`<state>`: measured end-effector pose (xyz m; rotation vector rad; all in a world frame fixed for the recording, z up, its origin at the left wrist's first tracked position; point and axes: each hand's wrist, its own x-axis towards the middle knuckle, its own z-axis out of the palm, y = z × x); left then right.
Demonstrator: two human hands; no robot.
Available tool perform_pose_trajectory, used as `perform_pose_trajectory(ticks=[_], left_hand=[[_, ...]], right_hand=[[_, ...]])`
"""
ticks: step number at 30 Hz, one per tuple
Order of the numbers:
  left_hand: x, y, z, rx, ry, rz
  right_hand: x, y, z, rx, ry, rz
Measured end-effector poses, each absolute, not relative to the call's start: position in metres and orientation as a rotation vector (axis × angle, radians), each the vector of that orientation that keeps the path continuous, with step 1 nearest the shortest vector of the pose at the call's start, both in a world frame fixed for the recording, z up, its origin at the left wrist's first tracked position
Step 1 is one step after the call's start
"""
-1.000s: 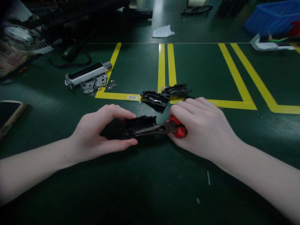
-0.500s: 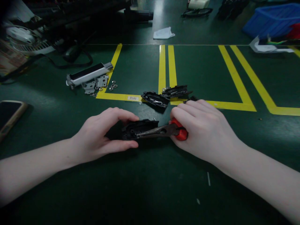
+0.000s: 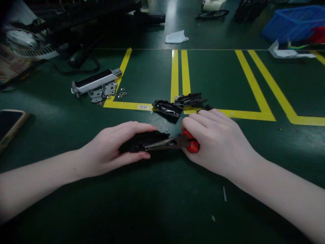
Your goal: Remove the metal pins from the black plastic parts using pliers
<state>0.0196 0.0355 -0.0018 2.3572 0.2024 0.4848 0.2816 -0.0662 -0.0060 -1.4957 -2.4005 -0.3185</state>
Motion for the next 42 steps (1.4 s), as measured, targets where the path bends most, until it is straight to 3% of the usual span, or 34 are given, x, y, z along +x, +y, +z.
perform_pose_trajectory(ticks=[42], left_hand=[[0.021, 0.037, -0.001, 2.237, 0.313, 0.312]], right_hand=[[0.279, -0.066, -0.007, -1.628, -2.303, -0.144]])
